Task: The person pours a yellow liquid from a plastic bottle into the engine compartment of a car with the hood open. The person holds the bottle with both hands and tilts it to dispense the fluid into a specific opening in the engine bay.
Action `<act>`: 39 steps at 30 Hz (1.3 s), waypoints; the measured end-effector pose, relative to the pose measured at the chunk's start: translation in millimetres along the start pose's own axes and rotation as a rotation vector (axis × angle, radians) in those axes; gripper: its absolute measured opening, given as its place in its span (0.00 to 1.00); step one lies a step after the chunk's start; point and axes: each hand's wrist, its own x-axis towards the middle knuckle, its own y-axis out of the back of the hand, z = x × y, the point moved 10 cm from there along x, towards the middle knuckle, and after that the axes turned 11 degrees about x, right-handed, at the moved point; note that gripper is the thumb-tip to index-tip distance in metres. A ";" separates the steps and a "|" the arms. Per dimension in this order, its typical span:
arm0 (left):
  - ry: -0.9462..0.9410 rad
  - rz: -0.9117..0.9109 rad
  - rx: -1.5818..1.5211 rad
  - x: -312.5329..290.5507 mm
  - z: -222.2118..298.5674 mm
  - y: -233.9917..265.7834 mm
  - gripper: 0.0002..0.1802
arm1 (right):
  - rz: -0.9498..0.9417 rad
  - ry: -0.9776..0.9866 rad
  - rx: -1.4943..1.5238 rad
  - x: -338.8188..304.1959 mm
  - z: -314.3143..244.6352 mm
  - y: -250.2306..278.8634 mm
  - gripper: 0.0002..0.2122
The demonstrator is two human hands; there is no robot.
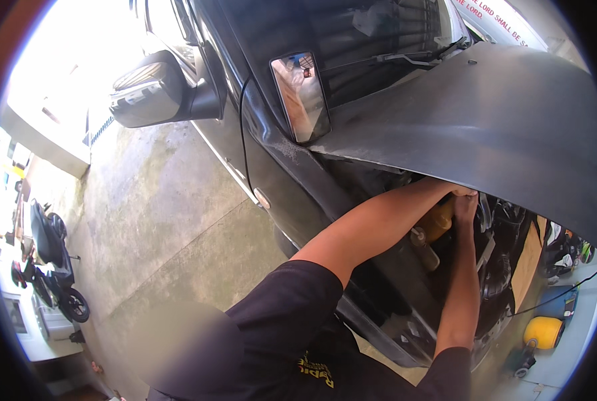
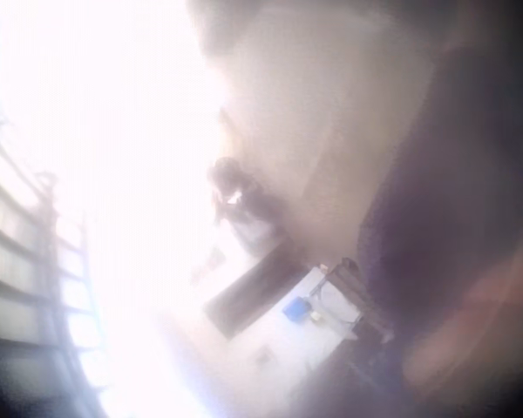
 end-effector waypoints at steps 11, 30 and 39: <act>-0.031 -0.051 0.016 -4.9 10.9 -11.5 0.57 | 0.098 0.033 -0.038 -11.8 3.6 13.9 0.22; -0.019 -0.133 0.105 15.1 -22.5 -4.9 0.56 | 0.169 0.033 0.052 -12.5 30.6 -18.1 0.12; -0.018 -0.096 0.126 18.9 -31.0 -7.2 0.55 | 0.203 -0.024 -0.087 -12.2 -48.2 6.2 0.12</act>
